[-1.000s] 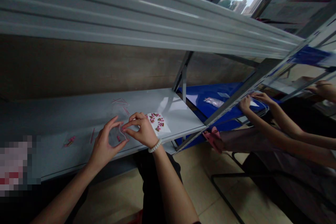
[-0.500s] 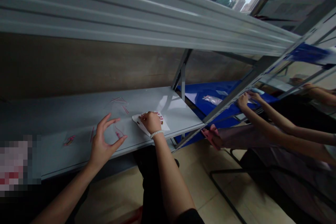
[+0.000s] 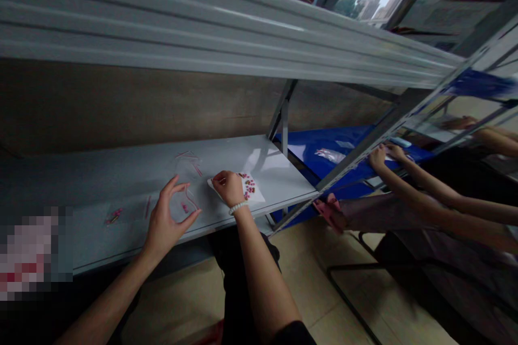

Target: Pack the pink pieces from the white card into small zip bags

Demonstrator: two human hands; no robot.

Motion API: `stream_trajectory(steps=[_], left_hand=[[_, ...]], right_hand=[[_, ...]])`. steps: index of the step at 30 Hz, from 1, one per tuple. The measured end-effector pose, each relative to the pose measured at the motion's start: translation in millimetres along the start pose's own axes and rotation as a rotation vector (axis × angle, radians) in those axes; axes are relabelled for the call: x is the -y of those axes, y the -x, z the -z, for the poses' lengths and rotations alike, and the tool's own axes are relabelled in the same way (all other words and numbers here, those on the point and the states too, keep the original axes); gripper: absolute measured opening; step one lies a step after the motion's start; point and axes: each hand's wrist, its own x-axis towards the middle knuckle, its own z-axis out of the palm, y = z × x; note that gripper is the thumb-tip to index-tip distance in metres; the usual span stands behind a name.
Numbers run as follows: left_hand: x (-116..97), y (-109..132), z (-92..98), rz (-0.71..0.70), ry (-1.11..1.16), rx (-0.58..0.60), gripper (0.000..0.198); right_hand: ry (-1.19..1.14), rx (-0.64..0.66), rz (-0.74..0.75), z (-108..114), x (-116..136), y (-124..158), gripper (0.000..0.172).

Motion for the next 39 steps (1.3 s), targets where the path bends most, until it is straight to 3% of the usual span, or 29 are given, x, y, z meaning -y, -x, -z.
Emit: stream_trajectory(steps=[2,4,9,15,18,23,26,30,32,34,37,39], left_hand=[[2.0,0.1,-0.8,0.015,-0.016,0.010,0.086],[2.8,0.3,-1.3,0.018,-0.036,0.007,0.086],[2.6,1.5,-2.5,0.016,-0.059,-0.012,0.087],[2.5,2.9,-4.8,0.030,-0.012,0.003,0.086],[1.3,2.9,-4.3,0.046,0.023,0.002,0.085],[-0.1,0.7,-0.3,0.066,0.034,-0.044,0.084],[1.4,-0.3,1.3,0.059,0.004,-0.093,0.080],[4.7,-1.4,2.0,0.041,-0.042,-0.120,0.080],[6.9,-3.8,4.4,0.064,0.005,-0.085,0.089],[10.1,-8.3,9.9,0.180,0.145,-0.025,0.094],[15.4,-17.3,22.5,0.472,0.461,0.191,0.068],[17.4,-22.6,30.5,0.568,0.573,0.331,0.048]], right_hand=[[-0.354,0.015,0.090,8.3,13.3,10.8,0.014],[-0.521,0.045,0.169,15.4,27.8,22.6,0.013],[-0.434,0.031,0.280,22.7,50.0,37.0,0.007],[-0.347,-0.014,0.328,20.1,50.7,34.8,0.007],[-0.433,0.009,0.362,18.7,49.2,34.2,0.012],[-0.636,0.015,0.206,19.7,48.0,36.1,0.021],[-0.638,0.130,0.088,16.3,49.0,39.2,0.031],[-0.601,0.237,0.032,8.8,49.3,40.4,0.020],[-0.657,0.221,0.037,8.1,47.3,38.6,0.019],[-0.693,0.200,0.060,9.7,44.1,36.0,0.018],[-0.682,0.151,0.078,13.2,39.8,33.0,0.018],[-0.627,0.134,0.103,15.4,39.7,32.9,0.018]])
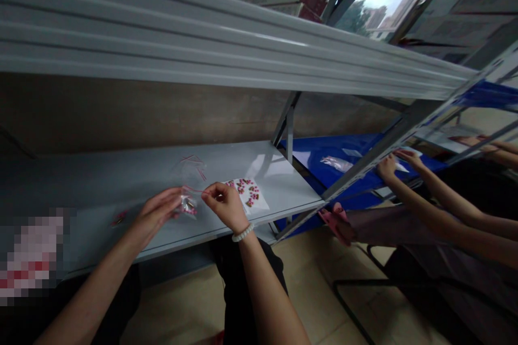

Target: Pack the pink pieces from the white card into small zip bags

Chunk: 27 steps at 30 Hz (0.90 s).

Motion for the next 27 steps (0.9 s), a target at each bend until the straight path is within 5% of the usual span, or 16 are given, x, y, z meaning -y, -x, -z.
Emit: stream_trajectory(steps=[8,17,27], left_hand=[[-6.5,1.0,6.2,-0.158,-0.108,-0.034,0.026],[-2.3,-2.1,8.0,-0.043,-0.060,-0.163,0.030],[-4.7,-0.2,19.3,-0.015,-0.088,-0.141,0.027]], right_hand=[[0.226,-0.016,0.181,-0.8,14.2,3.6,0.009],[-0.222,0.025,-0.107,-12.5,-9.2,-4.2,0.023],[-0.282,-0.021,-0.188,-9.6,-15.9,-5.4,0.017]])
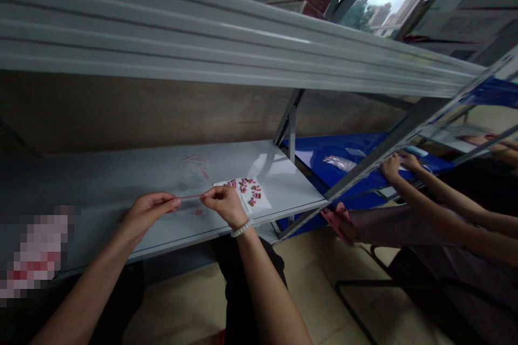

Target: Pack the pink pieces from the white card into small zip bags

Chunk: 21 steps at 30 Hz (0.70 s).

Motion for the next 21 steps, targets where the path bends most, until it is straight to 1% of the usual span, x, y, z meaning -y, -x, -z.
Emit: stream_trajectory(steps=[4,7,10,12,14,15,17,18,19,20,21], left_hand=[[1.6,1.0,-2.4,-0.031,-0.018,-0.036,0.025],[4.0,1.1,-1.7,-0.082,-0.075,-0.065,0.021],[5.1,1.6,0.8,-0.150,-0.142,-0.092,0.018],[3.9,3.3,2.1,-0.208,-0.174,-0.108,0.018],[0.9,6.7,1.8,-0.282,-0.250,-0.138,0.017],[-1.1,8.8,0.9,-0.329,-0.310,-0.157,0.016],[-5.1,13.6,-2.3,-0.435,-0.438,-0.183,0.013],[-6.8,15.8,-4.3,-0.486,-0.489,-0.183,0.012],[-8.1,17.7,-6.4,-0.529,-0.528,-0.177,0.011],[-8.8,19.3,-8.4,-0.562,-0.557,-0.170,0.011],[-9.1,20.4,-10.1,-0.584,-0.580,-0.161,0.010]], right_hand=[[-0.014,-0.004,0.028,-2.2,-1.8,0.0,0.017],[-0.023,0.002,0.061,-5.5,-5.1,-1.3,0.018],[-0.007,-0.019,0.101,-8.0,-3.5,-1.6,0.020],[0.083,-0.030,0.158,-8.2,2.5,0.2,0.019],[0.252,-0.018,0.250,-8.0,11.0,3.5,0.016],[0.339,-0.011,0.309,-8.3,15.3,5.5,0.022],[0.466,-0.006,0.439,-10.4,22.0,9.0,0.046],[0.502,-0.004,0.499,-12.3,24.0,10.3,0.054],[0.530,0.001,0.548,-14.5,25.1,11.0,0.054],[0.554,0.015,0.580,-16.8,25.4,11.3,0.045],[0.571,0.030,0.594,-18.9,25.2,11.1,0.033]])
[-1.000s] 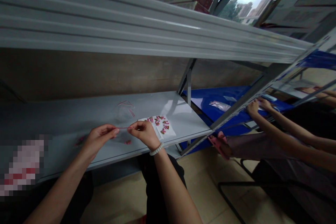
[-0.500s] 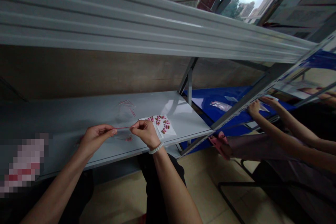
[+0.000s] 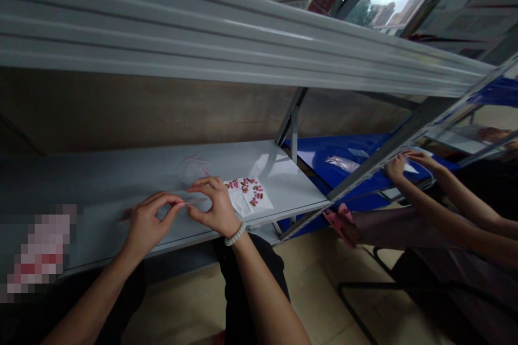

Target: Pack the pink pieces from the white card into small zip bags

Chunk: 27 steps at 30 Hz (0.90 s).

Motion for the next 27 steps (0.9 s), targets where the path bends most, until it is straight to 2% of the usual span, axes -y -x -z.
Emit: stream_trajectory(steps=[2,4,10,15,22,27], left_hand=[[-1.4,1.4,-2.0,-0.026,-0.025,0.014,0.010],[-1.2,2.6,-3.4,-0.035,-0.033,0.026,0.010],[-2.7,4.1,-3.7,-0.008,0.002,0.030,0.009],[-6.1,4.5,-1.2,-0.014,0.003,0.047,0.008],[-4.0,0.9,8.9,-0.036,-0.036,0.040,0.011],[-1.5,0.5,14.0,-0.052,-0.061,-0.030,0.012]], right_hand=[[-0.001,0.032,0.004,-3.1,-0.1,-0.8,0.011],[-0.026,0.055,-0.003,-4.1,-1.6,-1.3,0.004],[-0.052,0.132,-0.007,-0.3,-6.5,0.0,0.005],[-0.088,0.145,0.021,1.2,-3.8,0.6,0.003],[-0.178,0.092,-0.090,-0.8,-4.2,0.1,0.007],[-0.239,0.078,-0.129,-0.2,-4.5,0.0,0.007]])
